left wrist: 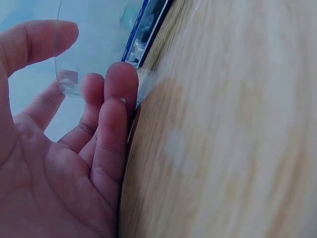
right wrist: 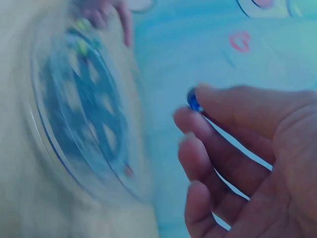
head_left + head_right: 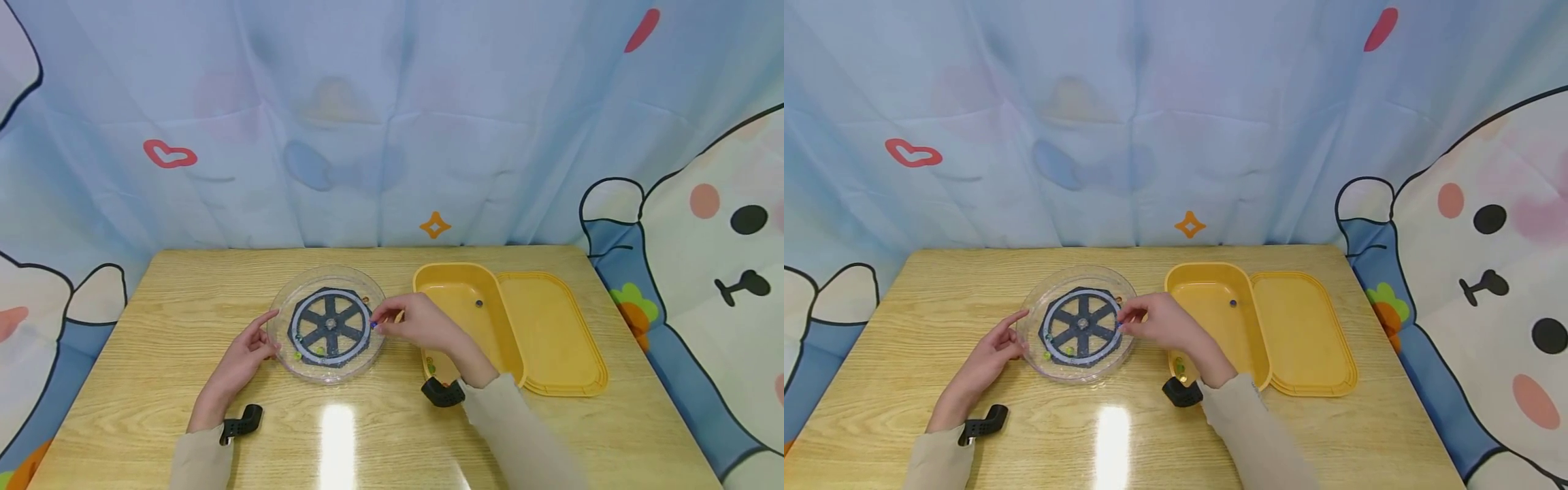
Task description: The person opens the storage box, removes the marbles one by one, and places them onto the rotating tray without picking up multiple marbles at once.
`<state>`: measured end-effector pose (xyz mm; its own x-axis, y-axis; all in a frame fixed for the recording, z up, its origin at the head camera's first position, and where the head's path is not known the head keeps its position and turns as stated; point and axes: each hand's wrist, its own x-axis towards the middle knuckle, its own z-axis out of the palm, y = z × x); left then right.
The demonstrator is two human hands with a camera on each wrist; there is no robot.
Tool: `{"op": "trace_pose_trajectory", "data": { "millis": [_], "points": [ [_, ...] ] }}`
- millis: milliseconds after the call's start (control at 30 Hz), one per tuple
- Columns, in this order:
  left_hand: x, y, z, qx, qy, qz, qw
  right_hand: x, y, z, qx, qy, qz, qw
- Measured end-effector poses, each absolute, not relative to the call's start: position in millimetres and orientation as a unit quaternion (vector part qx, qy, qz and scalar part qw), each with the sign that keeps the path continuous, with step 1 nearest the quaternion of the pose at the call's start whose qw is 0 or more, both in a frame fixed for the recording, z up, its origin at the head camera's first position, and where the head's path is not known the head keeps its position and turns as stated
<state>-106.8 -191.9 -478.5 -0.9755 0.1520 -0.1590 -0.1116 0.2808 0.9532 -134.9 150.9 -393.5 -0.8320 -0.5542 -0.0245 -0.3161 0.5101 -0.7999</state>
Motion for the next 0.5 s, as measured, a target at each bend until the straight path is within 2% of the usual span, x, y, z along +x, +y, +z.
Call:
{"op": "trace_pose_trajectory", "data": {
  "millis": [300, 500],
  "points": [
    [-107, -192, -480, 0.016, 0.79, 0.603, 0.11, -126, 100, -420, -0.233, 0.859, -0.446, 0.093],
    [-107, -192, -479, 0.018, 0.789, 0.604, 0.11, -124, 91, -431, -0.19, 0.859, -0.463, 0.105]
  ]
}}
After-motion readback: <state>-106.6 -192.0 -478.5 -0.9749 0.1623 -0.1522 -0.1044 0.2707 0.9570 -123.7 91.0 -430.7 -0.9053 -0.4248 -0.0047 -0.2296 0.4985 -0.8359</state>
